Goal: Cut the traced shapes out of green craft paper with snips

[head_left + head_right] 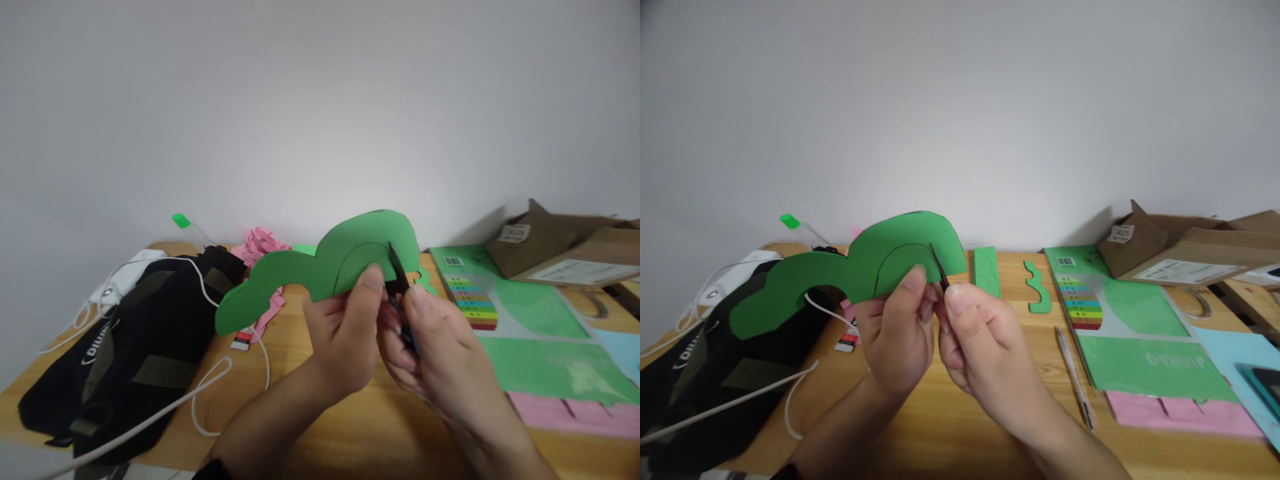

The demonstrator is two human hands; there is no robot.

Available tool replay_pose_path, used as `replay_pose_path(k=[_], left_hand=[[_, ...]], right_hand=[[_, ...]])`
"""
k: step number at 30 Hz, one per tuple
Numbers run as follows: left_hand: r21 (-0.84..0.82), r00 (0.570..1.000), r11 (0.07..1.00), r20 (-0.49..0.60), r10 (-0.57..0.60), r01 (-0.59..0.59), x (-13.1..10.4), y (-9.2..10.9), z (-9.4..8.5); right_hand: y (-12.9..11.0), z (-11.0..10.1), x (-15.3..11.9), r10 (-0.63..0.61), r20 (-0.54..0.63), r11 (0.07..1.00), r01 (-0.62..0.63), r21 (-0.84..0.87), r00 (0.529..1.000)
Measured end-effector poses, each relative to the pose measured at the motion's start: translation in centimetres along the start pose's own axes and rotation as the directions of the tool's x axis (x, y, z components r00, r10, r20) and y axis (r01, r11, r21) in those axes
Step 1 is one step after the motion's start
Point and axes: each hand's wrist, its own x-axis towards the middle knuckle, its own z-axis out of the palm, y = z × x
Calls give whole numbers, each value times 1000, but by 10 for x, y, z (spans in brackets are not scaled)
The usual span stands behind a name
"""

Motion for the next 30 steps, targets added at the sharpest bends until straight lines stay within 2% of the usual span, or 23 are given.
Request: replay_pose_path(k=[5, 10, 17, 21, 26, 30], left_hand=[[-55, 1000, 998, -8, -21, 20, 3, 0, -2], [-68, 996, 997, 84, -39, 45, 3, 2, -1], [-60, 993, 997, 108, -48, 55, 3, 2, 0], [-56, 995, 998, 103, -10, 16, 3, 2, 1], [31, 998, 999, 61, -9, 8, 1, 3, 4], [2, 998, 1000, 67, -22, 22, 0, 2, 4]], right_hand=[[-1, -1, 0, 27, 20, 999, -28, 31, 999], [-3, -1, -1, 3, -3, 1000, -3, 15, 1000], [-4, 0, -2, 7, -17, 1000, -7, 5, 1000], [-3, 0, 0, 4, -25, 1000, -3, 1, 1000], [-4, 0, -1, -5, -28, 1000, 5, -6, 1000], [-5, 0, -2, -17, -43, 998, 14, -69, 999]])
